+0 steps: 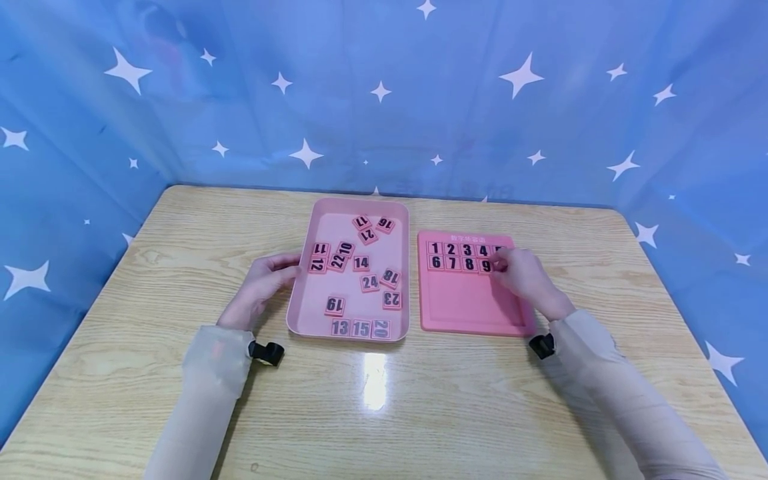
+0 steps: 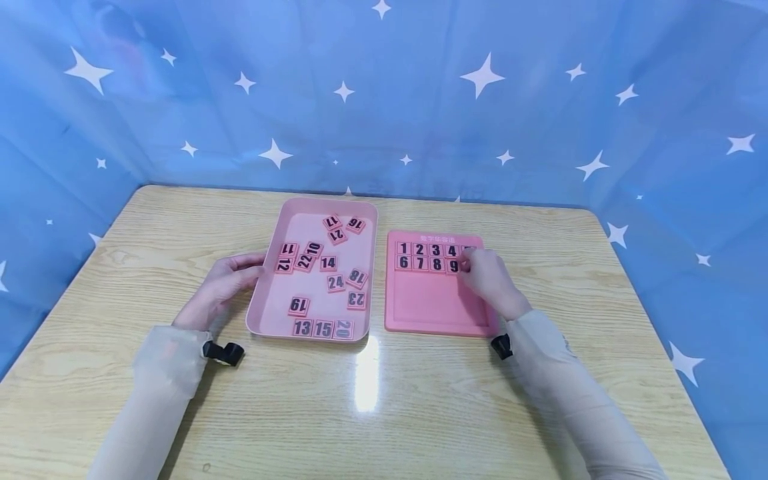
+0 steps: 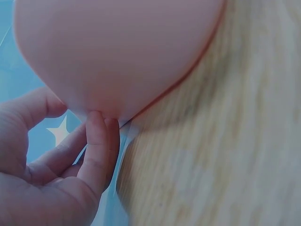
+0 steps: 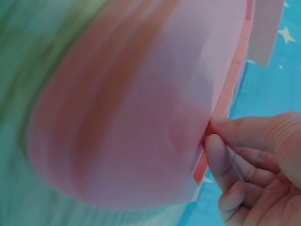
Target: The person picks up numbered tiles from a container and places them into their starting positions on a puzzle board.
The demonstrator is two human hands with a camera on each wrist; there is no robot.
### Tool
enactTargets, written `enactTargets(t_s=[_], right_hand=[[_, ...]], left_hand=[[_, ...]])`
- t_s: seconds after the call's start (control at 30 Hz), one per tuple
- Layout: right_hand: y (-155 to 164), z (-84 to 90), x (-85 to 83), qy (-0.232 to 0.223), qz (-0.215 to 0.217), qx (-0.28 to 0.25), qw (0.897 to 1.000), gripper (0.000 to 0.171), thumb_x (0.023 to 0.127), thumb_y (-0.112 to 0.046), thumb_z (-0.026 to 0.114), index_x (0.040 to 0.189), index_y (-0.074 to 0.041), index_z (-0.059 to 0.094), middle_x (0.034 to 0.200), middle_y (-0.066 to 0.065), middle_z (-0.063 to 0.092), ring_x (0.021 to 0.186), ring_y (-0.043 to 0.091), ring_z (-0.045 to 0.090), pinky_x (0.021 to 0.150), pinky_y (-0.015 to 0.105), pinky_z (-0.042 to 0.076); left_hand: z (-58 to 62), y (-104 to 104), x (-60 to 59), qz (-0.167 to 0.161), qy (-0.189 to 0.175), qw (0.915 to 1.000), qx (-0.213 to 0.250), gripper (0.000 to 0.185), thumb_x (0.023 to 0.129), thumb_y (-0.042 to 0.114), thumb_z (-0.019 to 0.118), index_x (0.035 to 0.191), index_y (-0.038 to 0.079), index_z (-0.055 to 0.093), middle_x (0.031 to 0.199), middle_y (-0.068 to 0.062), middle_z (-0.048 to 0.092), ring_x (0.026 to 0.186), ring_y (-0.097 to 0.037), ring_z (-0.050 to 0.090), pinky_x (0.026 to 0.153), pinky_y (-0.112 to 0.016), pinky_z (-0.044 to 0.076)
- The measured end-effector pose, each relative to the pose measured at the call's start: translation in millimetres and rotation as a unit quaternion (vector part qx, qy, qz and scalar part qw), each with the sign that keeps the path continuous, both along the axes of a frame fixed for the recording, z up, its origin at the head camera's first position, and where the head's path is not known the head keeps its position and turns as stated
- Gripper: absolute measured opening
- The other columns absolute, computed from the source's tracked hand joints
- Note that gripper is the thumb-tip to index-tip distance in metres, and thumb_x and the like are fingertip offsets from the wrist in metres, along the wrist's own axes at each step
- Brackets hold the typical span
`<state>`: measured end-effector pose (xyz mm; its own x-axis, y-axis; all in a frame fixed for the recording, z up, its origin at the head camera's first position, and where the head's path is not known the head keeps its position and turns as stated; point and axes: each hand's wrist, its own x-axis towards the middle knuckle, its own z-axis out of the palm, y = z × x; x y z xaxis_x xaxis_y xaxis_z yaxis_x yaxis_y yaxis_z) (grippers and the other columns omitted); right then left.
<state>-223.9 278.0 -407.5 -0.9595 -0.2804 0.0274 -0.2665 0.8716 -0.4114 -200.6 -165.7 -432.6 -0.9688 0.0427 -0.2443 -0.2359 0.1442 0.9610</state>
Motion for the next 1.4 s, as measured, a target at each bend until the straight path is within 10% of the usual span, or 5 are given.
enactTargets(t_s=[0.57, 0.97, 1.4], right_hand=[[-7.8, 20.7, -3.9, -0.001, 0.008, -0.042, 0.999, 0.029, 0.079, 0.002, 0.068, 0.104, 0.013, 0.06, 0.082, 0.024, 0.066, 0.073, 0.034, 0.064, 0.063, 0.04, 0.054], [-100.4, 62.4, -24.7, 0.001, 0.084, -0.101, 0.991, 0.031, 0.085, -0.01, 0.068, 0.11, 0.006, 0.062, 0.09, 0.018, 0.066, 0.082, 0.028, 0.062, 0.073, 0.039, 0.052], [-174.2, 44.6, -27.5, -0.074, 0.176, -0.112, 0.975, 0.026, 0.081, -0.005, 0.071, 0.105, 0.004, 0.065, 0.094, 0.015, 0.066, 0.086, 0.024, 0.063, 0.08, 0.032, 0.052]], left_hand=[[0.1, -0.2, -1.9, -0.006, -0.009, 0.9999, 0.01, 0.044, 0.087, 0.005, 0.059, 0.129, -0.008, 0.05, 0.128, -0.024, 0.052, 0.085, -0.004, 0.056, 0.074, -0.017, 0.049], [1.2, -0.1, -0.5, -0.003, 0.001, 1.0, 0.007, 0.044, 0.088, 0.004, 0.059, 0.128, -0.009, 0.05, 0.127, -0.026, 0.052, 0.084, -0.001, 0.056, 0.074, -0.016, 0.048], [-1.7, -0.1, -2.7, 0.002, 0.004, 0.9999, 0.014, 0.044, 0.086, 0.001, 0.059, 0.128, -0.01, 0.05, 0.128, -0.028, 0.051, 0.079, -0.001, 0.058, 0.073, -0.015, 0.049]])
